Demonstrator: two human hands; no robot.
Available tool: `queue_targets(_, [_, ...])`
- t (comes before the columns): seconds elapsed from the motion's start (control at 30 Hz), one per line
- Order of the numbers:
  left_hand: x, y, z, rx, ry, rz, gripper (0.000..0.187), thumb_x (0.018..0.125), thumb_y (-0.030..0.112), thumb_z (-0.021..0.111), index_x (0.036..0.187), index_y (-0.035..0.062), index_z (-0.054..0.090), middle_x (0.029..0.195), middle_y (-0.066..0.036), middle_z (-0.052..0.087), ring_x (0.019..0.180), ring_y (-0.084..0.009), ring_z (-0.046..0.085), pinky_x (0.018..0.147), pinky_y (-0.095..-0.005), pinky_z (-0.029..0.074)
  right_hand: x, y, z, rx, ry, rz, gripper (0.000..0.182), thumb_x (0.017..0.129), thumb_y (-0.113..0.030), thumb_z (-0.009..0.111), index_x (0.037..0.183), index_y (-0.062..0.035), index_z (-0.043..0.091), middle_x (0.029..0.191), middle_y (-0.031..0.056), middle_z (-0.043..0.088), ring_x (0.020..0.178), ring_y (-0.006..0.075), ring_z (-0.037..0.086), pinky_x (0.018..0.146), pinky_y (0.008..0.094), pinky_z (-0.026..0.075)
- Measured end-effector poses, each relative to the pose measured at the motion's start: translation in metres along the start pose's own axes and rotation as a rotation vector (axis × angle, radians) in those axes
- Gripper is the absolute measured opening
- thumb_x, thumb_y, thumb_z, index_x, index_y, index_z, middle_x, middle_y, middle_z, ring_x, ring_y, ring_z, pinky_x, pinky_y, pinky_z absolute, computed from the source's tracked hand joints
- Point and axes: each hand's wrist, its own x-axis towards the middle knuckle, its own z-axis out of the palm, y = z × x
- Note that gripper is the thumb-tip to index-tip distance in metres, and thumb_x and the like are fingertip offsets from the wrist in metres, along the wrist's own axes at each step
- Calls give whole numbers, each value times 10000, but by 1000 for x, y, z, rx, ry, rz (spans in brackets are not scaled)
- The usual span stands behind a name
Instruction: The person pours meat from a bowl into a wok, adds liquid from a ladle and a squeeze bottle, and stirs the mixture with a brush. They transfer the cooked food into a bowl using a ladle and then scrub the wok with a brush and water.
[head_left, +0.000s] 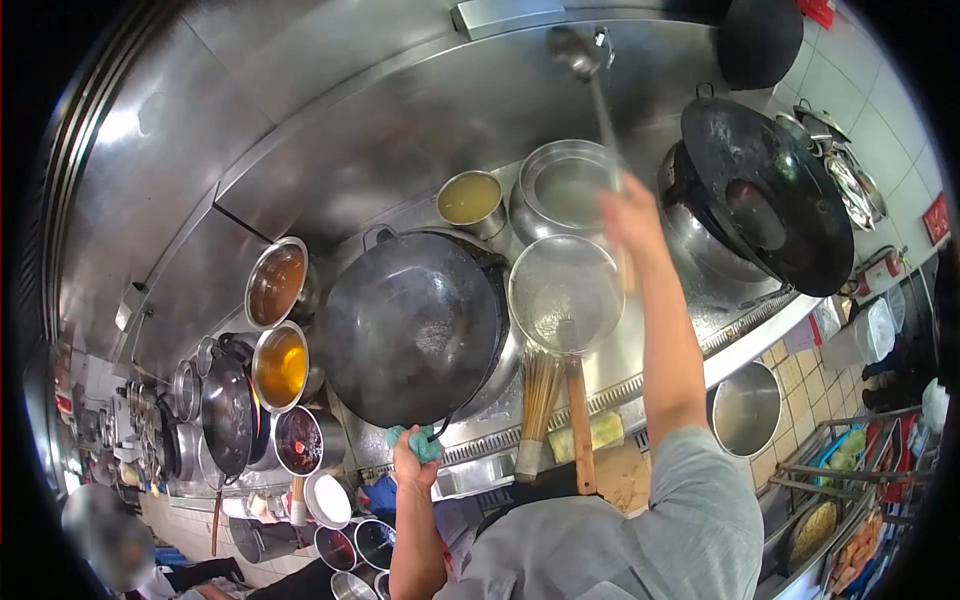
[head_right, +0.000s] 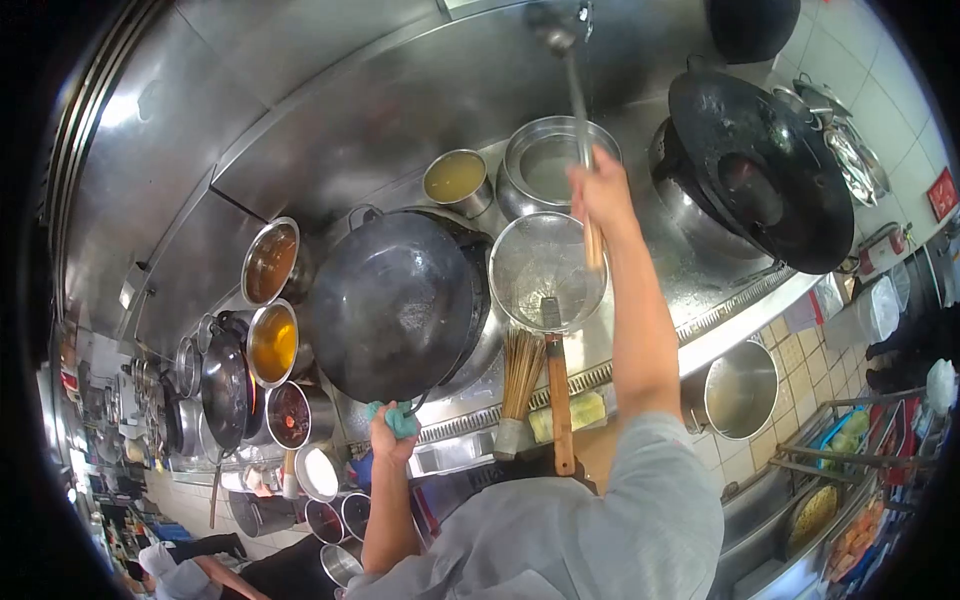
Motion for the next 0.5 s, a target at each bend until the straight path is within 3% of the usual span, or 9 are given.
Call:
queue_targets(0.1, [2, -2, 2, -11, 14, 11, 98, 963, 223, 605, 919, 136, 609, 844, -40, 655, 693, -218, 615, 571, -377, 488, 30, -33, 12, 287, 186, 24, 165, 927, -15, 605, 1088, -37, 579, 639, 14, 499, 418, 107, 469, 371, 306, 396])
queue_targets(0.2, [2, -3, 5, -17, 21, 14, 92, 962, 214, 604, 914, 136, 609, 845, -38, 659, 694, -214, 617, 573, -373, 488, 11, -12, 13, 206, 124, 67, 204, 925, -7, 597, 1127, -25, 583, 623, 9, 495, 409, 115, 463, 378, 307, 404])
queue_targets(0.23, [4, -5, 5, -58, 50, 17, 95, 963, 212, 601, 910, 134, 610, 849, -38, 662, 697, -209, 622, 565, -371, 489, 8, 6, 10, 218, 63, 104, 237, 918, -40, 613, 1152, -14, 589, 644, 45, 543, 433, 147, 518, 403, 333, 441])
queue_targets(0.33, [14, -7, -6, -82, -44, -20, 100, 962, 208, 594, 901, 130, 609, 857, -37, 665, 704, -209, 630, 570, -368, 501, 4, 52, 17, -326, 139, 127, 308, 903, -90, 623, 1184, 31, 587, 699, 122, 633, 499, 199, 609, 462, 385, 498])
queue_targets(0.43, [6, -9, 3, -53, -19, 7, 64, 923, 187, 613, 888, 134, 617, 832, -35, 654, 690, -215, 626, 559, -394, 499, 48, 167, 2, -854, 237, 19, 332, 882, -123, 618, 1150, 73, 613, 774, 200, 701, 575, 256, 681, 536, 427, 540])
queue_targets(0.5, [6, -12, 4, -71, -41, 39, 60, 900, 189, 629, 885, 131, 625, 817, -37, 644, 676, -224, 619, 545, -408, 487, 48, 160, 9, -741, 176, 202, 327, 875, -119, 608, 1126, 90, 630, 817, 217, 724, 616, 279, 705, 573, 445, 556])
